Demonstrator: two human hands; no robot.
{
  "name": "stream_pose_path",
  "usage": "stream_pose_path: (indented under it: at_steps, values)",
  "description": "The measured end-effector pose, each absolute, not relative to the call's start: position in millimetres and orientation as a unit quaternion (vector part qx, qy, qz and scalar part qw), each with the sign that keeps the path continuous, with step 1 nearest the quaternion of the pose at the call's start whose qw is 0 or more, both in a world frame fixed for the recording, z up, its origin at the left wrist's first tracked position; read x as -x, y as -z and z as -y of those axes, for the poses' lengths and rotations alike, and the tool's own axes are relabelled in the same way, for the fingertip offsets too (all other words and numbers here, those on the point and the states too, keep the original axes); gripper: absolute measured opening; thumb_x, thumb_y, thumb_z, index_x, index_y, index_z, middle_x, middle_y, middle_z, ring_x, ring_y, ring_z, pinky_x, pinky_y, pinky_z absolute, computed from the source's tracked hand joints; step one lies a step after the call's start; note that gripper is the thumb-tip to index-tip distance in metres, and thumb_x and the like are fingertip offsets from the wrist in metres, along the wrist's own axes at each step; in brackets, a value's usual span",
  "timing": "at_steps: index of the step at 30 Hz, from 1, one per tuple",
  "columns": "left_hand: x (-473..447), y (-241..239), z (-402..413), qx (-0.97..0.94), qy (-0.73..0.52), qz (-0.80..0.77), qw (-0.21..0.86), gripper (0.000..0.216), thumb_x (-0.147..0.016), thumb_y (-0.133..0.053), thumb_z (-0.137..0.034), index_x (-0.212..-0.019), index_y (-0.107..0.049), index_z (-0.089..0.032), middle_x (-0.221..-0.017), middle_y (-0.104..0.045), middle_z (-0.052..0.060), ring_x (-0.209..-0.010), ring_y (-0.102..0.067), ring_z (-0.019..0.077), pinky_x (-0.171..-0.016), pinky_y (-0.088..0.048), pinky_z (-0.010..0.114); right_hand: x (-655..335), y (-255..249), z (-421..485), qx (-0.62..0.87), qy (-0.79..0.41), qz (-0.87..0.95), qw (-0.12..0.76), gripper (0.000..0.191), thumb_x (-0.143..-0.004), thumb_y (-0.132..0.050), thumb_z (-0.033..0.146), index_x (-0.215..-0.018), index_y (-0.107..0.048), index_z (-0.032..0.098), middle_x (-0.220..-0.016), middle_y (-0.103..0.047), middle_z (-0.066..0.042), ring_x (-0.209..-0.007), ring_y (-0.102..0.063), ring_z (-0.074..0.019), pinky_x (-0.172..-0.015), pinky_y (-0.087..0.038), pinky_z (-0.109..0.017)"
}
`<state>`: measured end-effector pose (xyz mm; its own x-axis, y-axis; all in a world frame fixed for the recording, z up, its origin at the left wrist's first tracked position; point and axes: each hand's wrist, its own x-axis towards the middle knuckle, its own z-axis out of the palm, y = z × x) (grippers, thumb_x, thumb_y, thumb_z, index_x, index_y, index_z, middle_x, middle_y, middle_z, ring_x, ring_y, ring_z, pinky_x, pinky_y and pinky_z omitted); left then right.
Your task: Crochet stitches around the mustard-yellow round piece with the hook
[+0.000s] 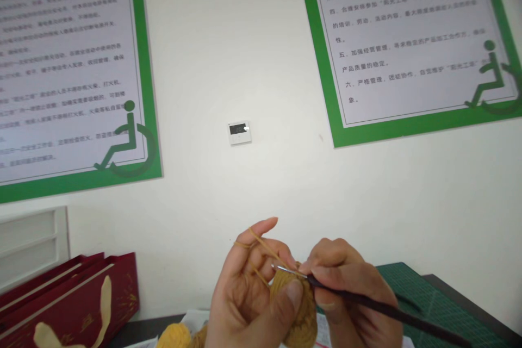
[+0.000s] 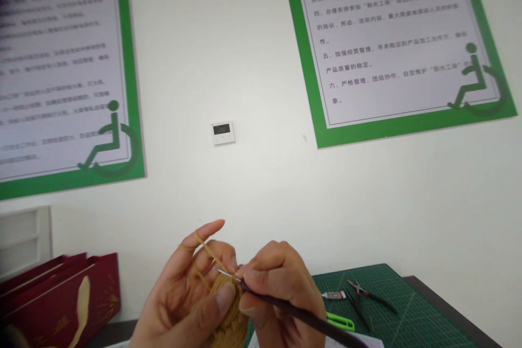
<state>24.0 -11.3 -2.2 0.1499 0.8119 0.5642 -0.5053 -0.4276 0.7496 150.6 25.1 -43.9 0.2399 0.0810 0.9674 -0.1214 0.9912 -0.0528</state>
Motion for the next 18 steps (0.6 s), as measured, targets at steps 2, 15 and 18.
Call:
stream_pose_path:
  at_steps: [2, 15, 18]
  values:
    - [-24.4, 2.8, 12.1, -0.558, -0.628, -0.134, 0.526, 0.053, -0.078, -0.085, -0.018, -0.125, -0.069, -0.037, -0.087, -0.070, 0.000, -0.069, -0.059, 0.0100, -0.061, -0.048, 0.021, -150.8, 46.7, -25.1, -0.005, -0.065, 0.617, 0.784, 0.020, -0.097, -0.065, 0.020, -0.114, -0.071, 0.029, -0.091, -0.066, -0.003, -0.078, -0.064, -0.0169, -0.062, -0.052, -0.029]
    - [-23.9, -0.8, 15.1, -0.552, -0.595, -0.136, 0.567, 0.057, -0.075, -0.088, -0.017, -0.124, -0.070, -0.039, -0.089, -0.069, -0.002, -0.062, -0.056, 0.0072, -0.057, -0.044, 0.020, -128.6, 49.7, -25.3, -0.026, -0.276, 0.499, 0.821, 0.007, -0.094, -0.070, 0.037, -0.098, -0.072, 0.032, -0.086, -0.059, 0.000, -0.075, -0.056, -0.0152, -0.063, -0.045, -0.029]
    - [-23.7, 0.5, 14.2, -0.552, -0.600, -0.138, 0.562, 0.056, -0.074, -0.089, -0.020, -0.124, -0.071, -0.037, -0.089, -0.069, -0.001, -0.067, -0.058, 0.0095, -0.060, -0.046, 0.022, -127.5, 50.2, -26.1, -0.032, -0.322, 0.482, 0.814, 0.008, -0.093, -0.070, 0.039, -0.096, -0.072, 0.032, -0.086, -0.058, 0.000, -0.075, -0.056, -0.0155, -0.064, -0.046, -0.030]
